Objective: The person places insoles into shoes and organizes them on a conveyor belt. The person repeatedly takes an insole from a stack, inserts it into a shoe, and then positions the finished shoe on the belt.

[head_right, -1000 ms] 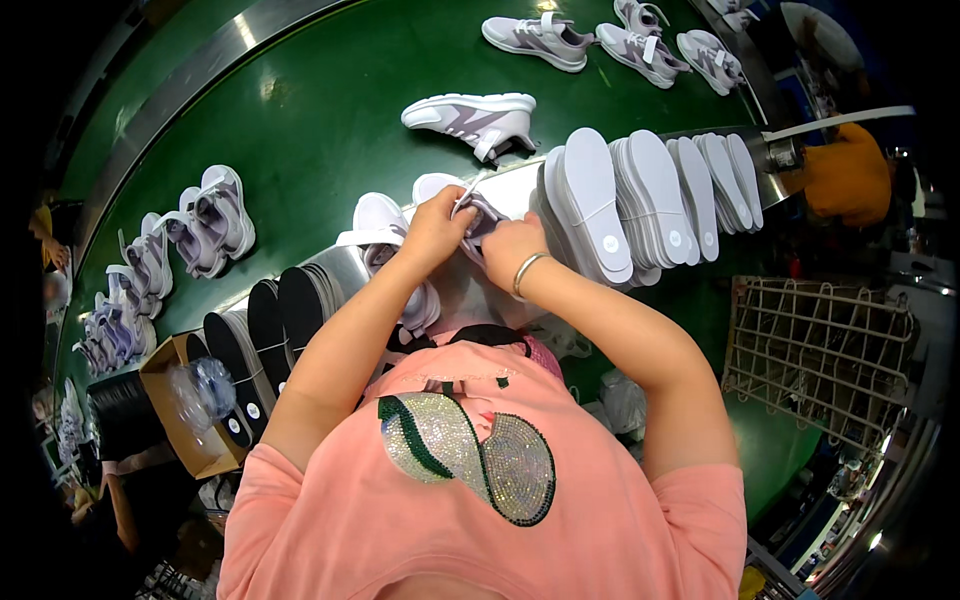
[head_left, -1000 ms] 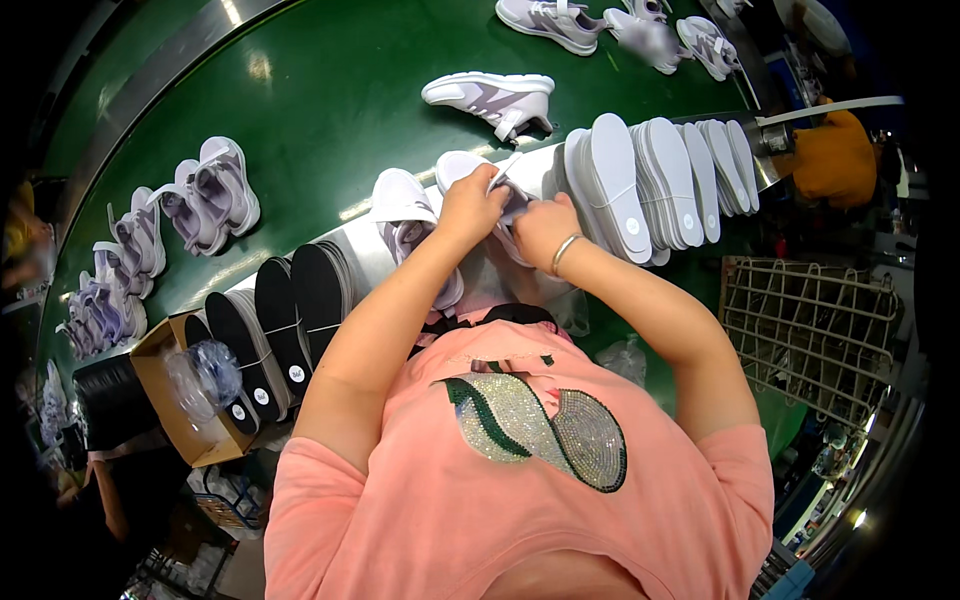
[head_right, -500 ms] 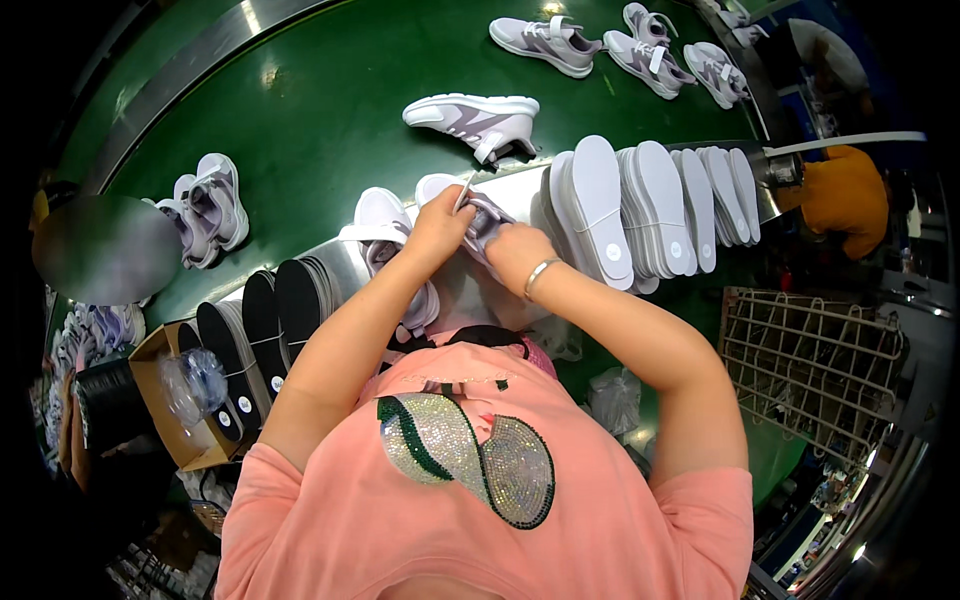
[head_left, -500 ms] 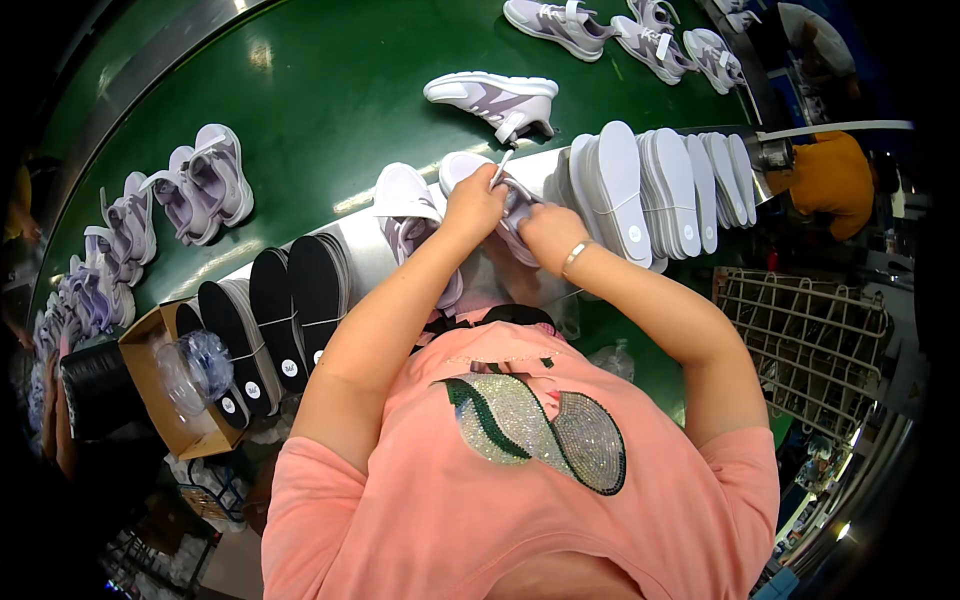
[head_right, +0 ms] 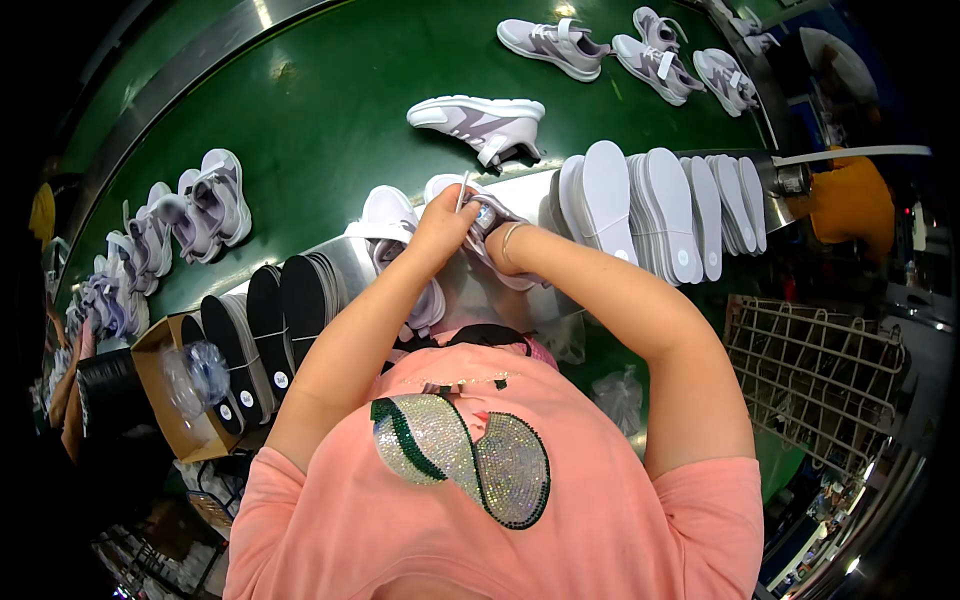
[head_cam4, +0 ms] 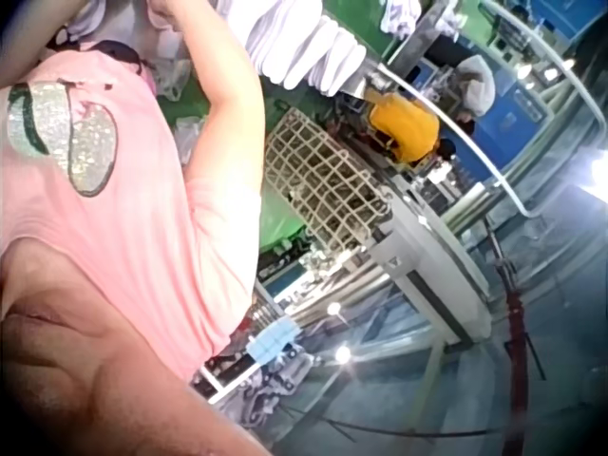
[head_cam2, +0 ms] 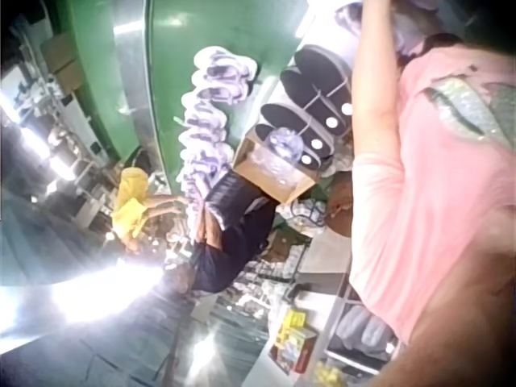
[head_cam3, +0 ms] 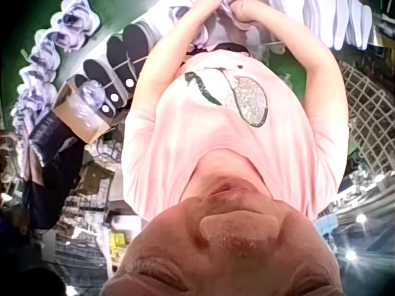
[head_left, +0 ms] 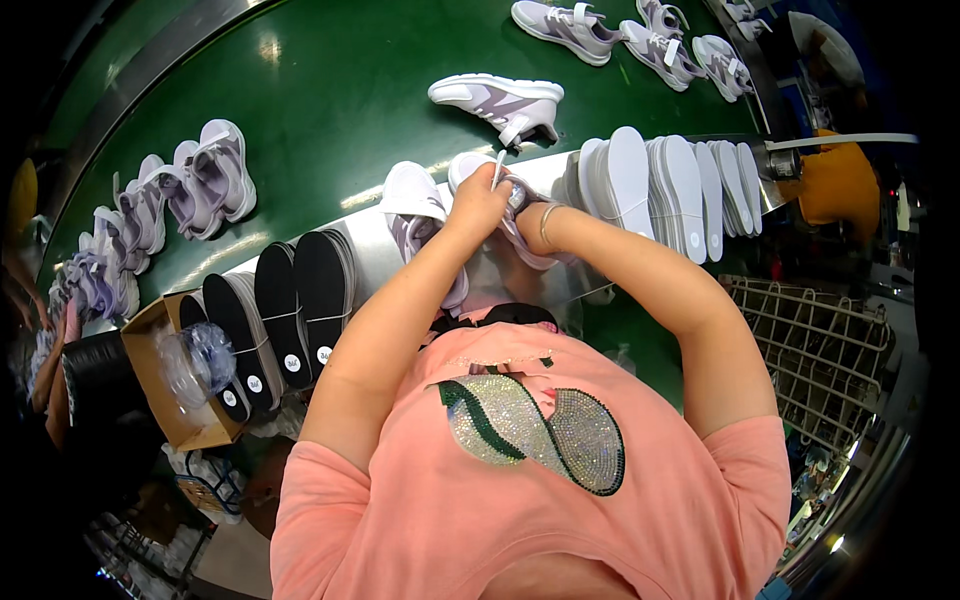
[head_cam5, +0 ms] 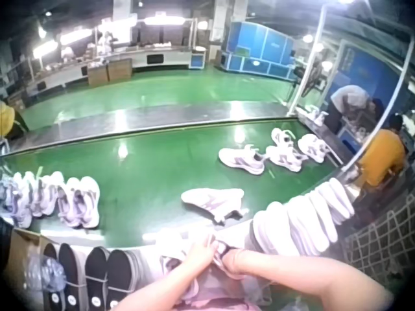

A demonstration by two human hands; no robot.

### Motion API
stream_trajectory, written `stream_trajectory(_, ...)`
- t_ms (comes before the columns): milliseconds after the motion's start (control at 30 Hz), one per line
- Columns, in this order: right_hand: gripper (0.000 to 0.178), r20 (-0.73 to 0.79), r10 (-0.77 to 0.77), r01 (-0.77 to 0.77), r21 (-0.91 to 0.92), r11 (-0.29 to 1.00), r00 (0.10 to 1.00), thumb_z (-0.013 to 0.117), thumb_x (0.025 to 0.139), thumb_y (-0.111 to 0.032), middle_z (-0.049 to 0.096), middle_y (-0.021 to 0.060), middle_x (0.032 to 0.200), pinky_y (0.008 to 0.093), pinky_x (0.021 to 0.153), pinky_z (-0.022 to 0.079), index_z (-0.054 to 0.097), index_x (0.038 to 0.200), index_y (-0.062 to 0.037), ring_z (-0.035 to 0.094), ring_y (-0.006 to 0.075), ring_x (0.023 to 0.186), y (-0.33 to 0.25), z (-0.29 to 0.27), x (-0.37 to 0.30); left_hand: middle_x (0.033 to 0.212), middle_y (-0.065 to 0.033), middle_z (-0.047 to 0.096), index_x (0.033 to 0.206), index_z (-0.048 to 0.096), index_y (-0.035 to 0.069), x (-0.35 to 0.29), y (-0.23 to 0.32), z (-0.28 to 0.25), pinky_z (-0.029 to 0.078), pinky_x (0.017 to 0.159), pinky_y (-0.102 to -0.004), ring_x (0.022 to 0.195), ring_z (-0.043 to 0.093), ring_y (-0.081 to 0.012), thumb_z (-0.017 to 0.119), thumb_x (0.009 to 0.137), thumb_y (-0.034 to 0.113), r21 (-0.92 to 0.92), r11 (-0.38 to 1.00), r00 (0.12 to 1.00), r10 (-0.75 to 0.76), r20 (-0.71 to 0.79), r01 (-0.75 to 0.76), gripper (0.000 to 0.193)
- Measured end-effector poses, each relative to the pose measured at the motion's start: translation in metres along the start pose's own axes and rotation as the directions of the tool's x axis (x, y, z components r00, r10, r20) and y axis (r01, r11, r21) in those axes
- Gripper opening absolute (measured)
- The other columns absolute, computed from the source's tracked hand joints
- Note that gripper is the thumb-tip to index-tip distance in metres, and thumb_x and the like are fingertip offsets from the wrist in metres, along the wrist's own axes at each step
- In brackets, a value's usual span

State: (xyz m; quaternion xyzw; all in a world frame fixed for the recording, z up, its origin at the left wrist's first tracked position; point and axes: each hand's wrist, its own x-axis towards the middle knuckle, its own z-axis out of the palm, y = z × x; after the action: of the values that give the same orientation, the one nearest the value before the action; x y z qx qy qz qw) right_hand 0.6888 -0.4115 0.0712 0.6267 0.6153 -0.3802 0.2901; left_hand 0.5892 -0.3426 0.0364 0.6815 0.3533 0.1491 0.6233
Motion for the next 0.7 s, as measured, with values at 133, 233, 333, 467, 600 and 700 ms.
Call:
stream_trajectory(133,0.024,-0.183,0.295,-0.269,0.153,0.951,0.938,0.052,0.074,-0.02,0.06,0.015,0.095,0.0337,0.076,0.046,0.064,0.091,-0.0081,0.059,0.0259,0.088,-0.018,-0.003,-0.013,0.076,-0.0112,0.057,0.095,0.053,0.0,-0.004,0.013,-0.004,0.042,0.062,-0.0284,0.066,0.053,-0.0171,0.051,0.08,0.016,0.059,0.998,1.0,0.016,0.007,-0.016,0.022)
stream_trajectory(233,0.026,-0.22,0.357,-0.31,0.22,0.925,0.908,0.051,0.075,-0.023,0.061,0.0146,0.095,0.0326,0.074,0.047,0.063,0.091,-0.0071,0.059,0.025,0.088,-0.014,0.002,-0.012,0.075,-0.0117,0.058,0.095,0.053,0.001,-0.005,0.015,-0.003,0.043,0.062,-0.0289,0.067,0.054,-0.0171,0.051,0.08,0.017,0.084,0.996,1.0,0.001,0.011,-0.002,0.022)
stream_trajectory(333,0.026,-0.127,0.203,-0.194,0.08,0.978,0.971,0.05,0.075,-0.021,0.062,0.0126,0.095,0.0354,0.079,0.044,0.063,0.091,-0.0065,0.059,0.0238,0.09,-0.009,0.001,-0.02,0.076,-0.0136,0.058,0.095,0.053,0.001,-0.001,0.012,-0.001,0.043,0.063,-0.0303,0.069,0.055,-0.0197,0.052,0.079,0.017,0.114,0.993,1.0,0.014,-0.012,-0.013,0.023)
stream_trajectory(467,0.028,-0.014,0.097,-0.097,0.024,0.995,0.995,0.046,0.075,-0.018,0.061,0.0132,0.097,0.0472,0.094,0.028,0.061,0.095,-0.0066,0.059,0.0252,0.09,-0.016,-0.017,-0.068,0.084,-0.0231,0.058,0.093,0.054,0.001,-0.006,0.018,-0.002,0.042,0.074,-0.0404,0.083,0.055,-0.0376,0.051,0.077,0.016,0.115,0.993,0.999,0.032,-0.035,-0.028,0.022)
stream_trajectory(600,0.031,-0.08,0.085,-0.086,-0.005,0.996,0.993,0.045,0.075,-0.018,0.059,0.0159,0.1,0.0514,0.096,0.018,0.058,0.099,-0.0044,0.058,0.0276,0.09,-0.003,0.017,-0.058,0.083,-0.023,0.058,0.093,0.054,0.001,-0.003,0.018,0.004,0.042,0.073,-0.0401,0.082,0.055,-0.0377,0.051,0.077,0.017,0.134,0.99,0.998,0.039,-0.046,-0.033,0.023)
stream_trajectory(700,0.035,-0.058,0.087,-0.07,0.242,0.968,0.995,0.049,0.076,-0.024,0.059,0.0167,0.097,0.0437,0.089,0.032,0.056,0.1,-0.0006,0.058,0.0251,0.087,-0.001,0.01,-0.057,0.084,-0.0227,0.058,0.093,0.053,0.001,-0.001,0.015,0.003,0.042,0.073,-0.0395,0.082,0.055,-0.0368,0.051,0.076,0.017,0.095,0.995,1.0,0.008,-0.024,-0.006,0.023)
